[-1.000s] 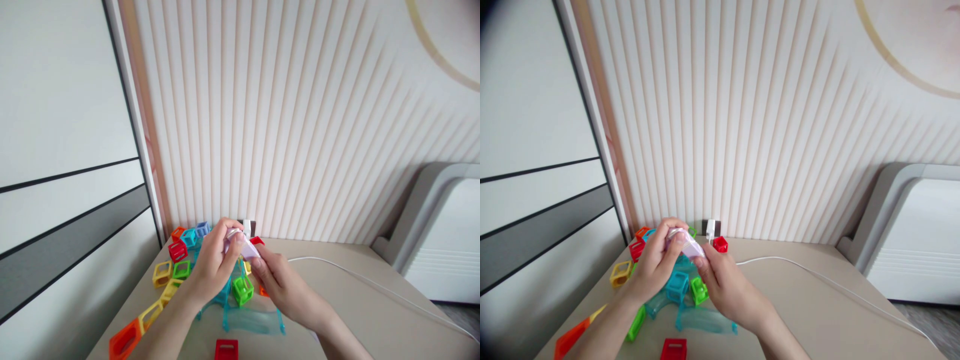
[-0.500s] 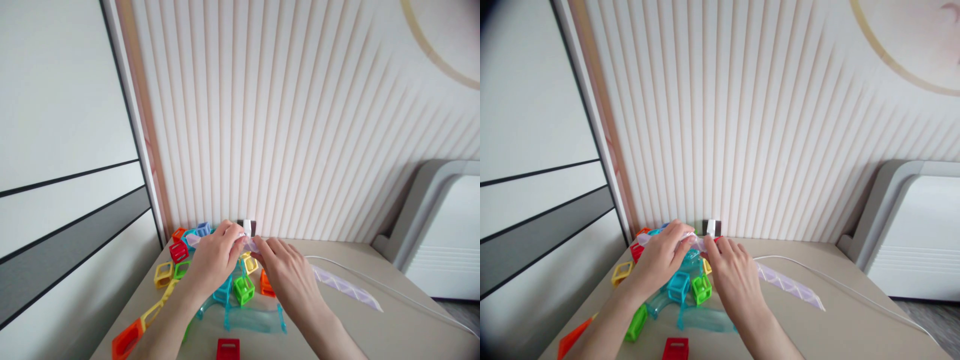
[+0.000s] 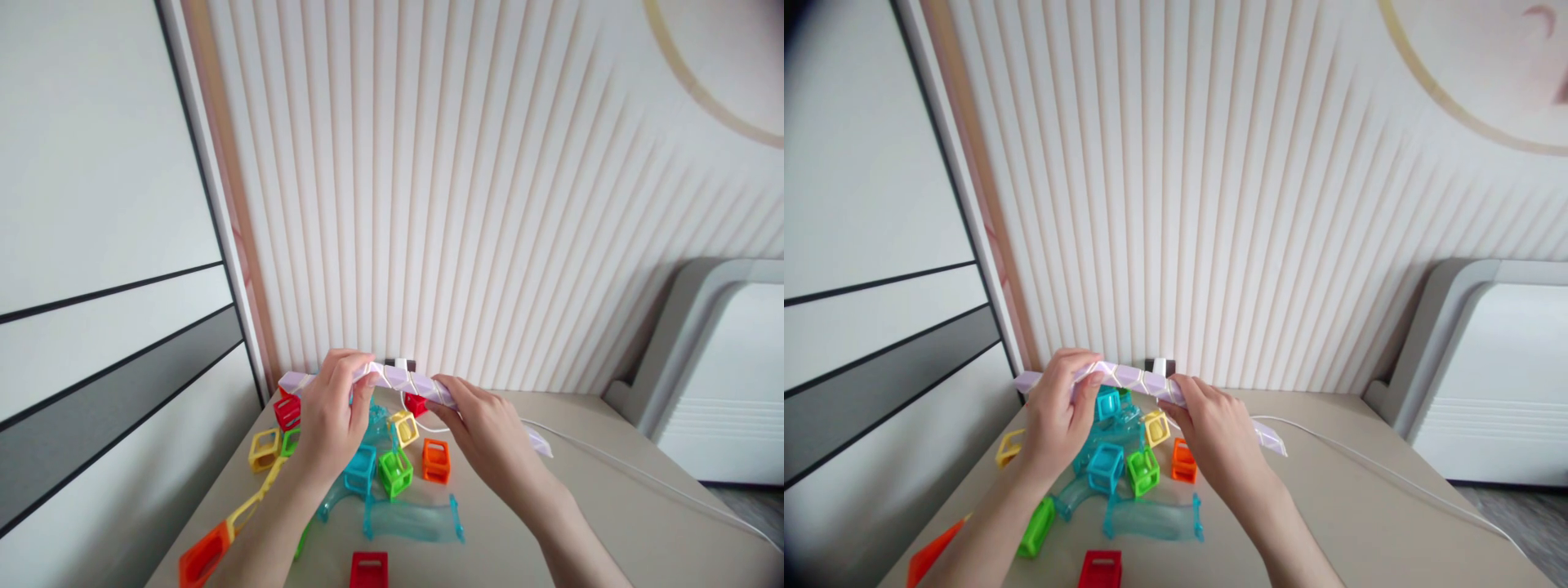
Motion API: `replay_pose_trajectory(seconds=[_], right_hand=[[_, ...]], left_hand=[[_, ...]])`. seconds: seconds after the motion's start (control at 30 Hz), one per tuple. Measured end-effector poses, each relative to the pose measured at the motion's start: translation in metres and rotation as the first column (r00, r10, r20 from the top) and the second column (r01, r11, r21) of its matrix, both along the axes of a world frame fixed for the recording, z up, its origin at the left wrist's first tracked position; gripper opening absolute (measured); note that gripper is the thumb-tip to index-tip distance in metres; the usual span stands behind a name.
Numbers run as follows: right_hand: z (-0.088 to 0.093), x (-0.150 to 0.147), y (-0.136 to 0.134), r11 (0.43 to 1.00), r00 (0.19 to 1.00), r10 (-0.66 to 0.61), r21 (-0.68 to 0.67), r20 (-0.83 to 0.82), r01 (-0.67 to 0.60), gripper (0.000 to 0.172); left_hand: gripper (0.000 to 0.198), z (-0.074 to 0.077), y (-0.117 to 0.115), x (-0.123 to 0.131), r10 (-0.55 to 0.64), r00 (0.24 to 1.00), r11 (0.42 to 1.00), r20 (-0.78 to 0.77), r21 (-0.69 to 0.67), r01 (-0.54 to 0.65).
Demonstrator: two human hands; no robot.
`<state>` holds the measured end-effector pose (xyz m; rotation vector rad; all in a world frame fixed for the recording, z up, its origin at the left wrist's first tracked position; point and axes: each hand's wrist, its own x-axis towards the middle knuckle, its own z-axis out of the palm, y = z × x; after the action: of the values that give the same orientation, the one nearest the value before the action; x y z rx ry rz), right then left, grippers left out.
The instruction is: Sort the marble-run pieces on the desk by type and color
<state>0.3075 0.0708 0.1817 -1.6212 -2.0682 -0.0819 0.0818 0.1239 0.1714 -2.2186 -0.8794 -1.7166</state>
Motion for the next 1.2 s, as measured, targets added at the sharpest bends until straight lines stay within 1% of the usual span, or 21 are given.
replay_pose_trajectory(seconds=[0.07, 0.13, 0.23, 0.3, 0.43, 0.53, 0.57, 0.6, 0.67, 0.7, 0.73, 0.77, 0.8, 0.87, 0.93, 0.97, 1.0, 1.03, 1.1, 1.17, 1.2], right_hand=[[0.005, 0.0, -0.007, 0.998, 0.999, 0.025, -0.057, -0.021, -0.026, 0.019], [0.01, 0.0, -0.013, 0.986, 0.993, 0.099, -0.127, -0.065, -0.107, 0.021], [0.013, -0.004, -0.02, 0.921, 0.947, 0.271, -0.241, -0.17, -0.306, 0.03], [0.014, -0.007, -0.023, 0.868, 0.903, 0.348, -0.278, -0.251, -0.411, 0.035], [0.012, -0.011, -0.022, 0.778, 0.817, 0.424, -0.305, -0.391, -0.55, 0.037], [0.009, -0.011, -0.02, 0.717, 0.75, 0.439, -0.311, -0.495, -0.624, 0.041], [0.007, -0.011, -0.019, 0.68, 0.715, 0.437, -0.32, -0.546, -0.66, 0.044], [0.004, -0.011, -0.018, 0.627, 0.669, 0.42, -0.337, -0.614, -0.702, 0.046], [-0.002, -0.012, -0.015, 0.495, 0.556, 0.338, -0.359, -0.76, -0.791, 0.051], [-0.006, -0.013, -0.014, 0.439, 0.501, 0.285, -0.353, -0.817, -0.826, 0.053], [-0.01, -0.014, -0.013, 0.399, 0.45, 0.238, -0.336, -0.861, -0.854, 0.053], [-0.013, -0.016, -0.011, 0.37, 0.398, 0.203, -0.306, -0.895, -0.877, 0.053], [-0.016, -0.018, -0.009, 0.347, 0.346, 0.177, -0.271, -0.921, -0.898, 0.052], [-0.023, -0.024, -0.006, 0.29, 0.231, 0.115, -0.189, -0.966, -0.938, 0.051], [-0.029, -0.033, -0.003, 0.238, 0.128, 0.048, -0.113, -0.991, -0.965, 0.05], [-0.032, -0.037, -0.002, 0.228, 0.096, 0.027, -0.088, -0.995, -0.97, 0.051], [-0.034, -0.041, -0.001, 0.237, 0.079, 0.019, -0.073, -0.997, -0.969, 0.051], [-0.035, -0.045, 0.0, 0.27, 0.083, 0.029, -0.072, -0.996, -0.96, 0.052], [-0.037, -0.051, 0.001, 0.394, 0.15, 0.073, -0.11, -0.986, -0.913, 0.052], [-0.036, -0.052, 0.001, 0.531, 0.265, 0.119, -0.164, -0.957, -0.832, 0.051], [-0.035, -0.051, 0.001, 0.58, 0.324, 0.14, -0.188, -0.935, -0.793, 0.05]], left_hand=[[0.013, 0.0, 0.0, -0.001, -0.066, 0.997, 0.998, 0.034, -0.013, 0.066], [0.011, 0.0, -0.001, -0.001, -0.171, 0.98, 0.983, 0.098, -0.049, 0.176], [0.015, 0.001, -0.005, 0.0, -0.341, 0.896, 0.911, 0.284, -0.136, 0.39], [0.018, 0.002, -0.009, 0.001, -0.405, 0.824, 0.857, 0.397, -0.149, 0.493], [0.022, 0.004, -0.015, 0.002, -0.469, 0.719, 0.796, 0.513, -0.108, 0.596], [0.023, 0.005, -0.016, 0.006, -0.432, 0.682, 0.779, 0.59, -0.136, 0.612], [0.023, 0.005, -0.017, 0.008, -0.426, 0.66, 0.77, 0.618, -0.135, 0.623], [0.023, 0.005, -0.017, 0.01, -0.431, 0.622, 0.753, 0.654, -0.12, 0.647], [0.023, 0.006, -0.018, 0.016, -0.463, 0.499, 0.701, 0.733, -0.042, 0.712], [0.024, 0.006, -0.018, 0.019, -0.483, 0.434, 0.674, 0.761, 0.007, 0.738], [0.024, 0.005, -0.019, 0.022, -0.502, 0.383, 0.657, 0.775, 0.054, 0.752], [0.024, 0.005, -0.019, 0.024, -0.521, 0.358, 0.652, 0.775, 0.091, 0.753], [0.021, 0.003, -0.018, 0.026, -0.54, 0.357, 0.659, 0.762, 0.119, 0.743], [0.019, 0.0, -0.017, 0.027, -0.557, 0.399, 0.7, 0.728, 0.154, 0.697], [0.029, -0.003, -0.016, 0.026, -0.532, 0.469, 0.759, 0.705, 0.152, 0.633], [0.034, -0.004, -0.015, 0.024, -0.5, 0.514, 0.791, 0.697, 0.126, 0.598], [0.034, -0.004, -0.014, 0.022, -0.452, 0.564, 0.824, 0.691, 0.081, 0.561], [0.032, -0.004, -0.014, 0.02, -0.394, 0.616, 0.853, 0.682, 0.022, 0.521], [0.026, -0.002, -0.012, 0.015, -0.276, 0.704, 0.89, 0.654, -0.104, 0.445], [0.023, -0.001, -0.011, 0.011, -0.193, 0.76, 0.896, 0.621, -0.203, 0.395], [0.023, 0.0, -0.011, 0.009, -0.172, 0.775, 0.893, 0.609, -0.236, 0.383]])
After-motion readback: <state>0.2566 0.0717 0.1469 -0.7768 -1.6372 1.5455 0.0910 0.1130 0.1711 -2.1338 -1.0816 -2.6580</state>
